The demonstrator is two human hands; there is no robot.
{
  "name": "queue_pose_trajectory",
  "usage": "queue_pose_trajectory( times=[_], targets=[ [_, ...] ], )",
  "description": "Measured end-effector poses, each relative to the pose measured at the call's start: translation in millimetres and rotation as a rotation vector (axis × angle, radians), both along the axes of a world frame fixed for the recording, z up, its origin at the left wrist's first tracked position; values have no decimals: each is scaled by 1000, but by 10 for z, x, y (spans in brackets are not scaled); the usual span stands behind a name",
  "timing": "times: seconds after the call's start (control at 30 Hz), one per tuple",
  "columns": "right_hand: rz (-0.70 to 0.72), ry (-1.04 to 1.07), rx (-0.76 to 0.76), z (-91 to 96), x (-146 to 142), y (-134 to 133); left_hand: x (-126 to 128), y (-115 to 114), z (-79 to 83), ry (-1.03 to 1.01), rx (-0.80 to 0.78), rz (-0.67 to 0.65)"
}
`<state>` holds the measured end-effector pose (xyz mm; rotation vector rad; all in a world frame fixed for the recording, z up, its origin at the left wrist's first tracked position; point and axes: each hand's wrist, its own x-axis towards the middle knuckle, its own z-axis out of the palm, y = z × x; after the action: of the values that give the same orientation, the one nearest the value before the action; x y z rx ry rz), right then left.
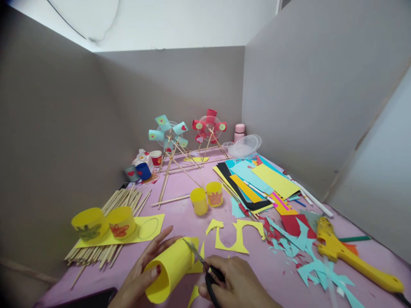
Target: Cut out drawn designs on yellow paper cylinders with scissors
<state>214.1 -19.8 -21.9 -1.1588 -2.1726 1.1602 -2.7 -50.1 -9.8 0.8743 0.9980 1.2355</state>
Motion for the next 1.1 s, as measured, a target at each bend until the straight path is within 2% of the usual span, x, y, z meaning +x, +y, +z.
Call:
queue_pose_trajectory(
  times=[0.13, 0.47, 0.6, 0.73, 1.1],
  targets=[
    [-6, 4, -4, -12, 3, -7, -2, -2, 5, 9, 8, -1],
    [22, 78, -120, 19, 19, -6, -25, 23, -4, 53, -18, 18],
    [2, -12, -69, 53, 31, -6, -54, 20, 8, 59, -10, 15],
    [2, -101, -15, 33, 13, -14, -69, 12, 7, 103, 16, -69],
    [-14, -121, 42, -8, 10, -10, -29, -8, 12, 101, 24, -118]
  ],
)
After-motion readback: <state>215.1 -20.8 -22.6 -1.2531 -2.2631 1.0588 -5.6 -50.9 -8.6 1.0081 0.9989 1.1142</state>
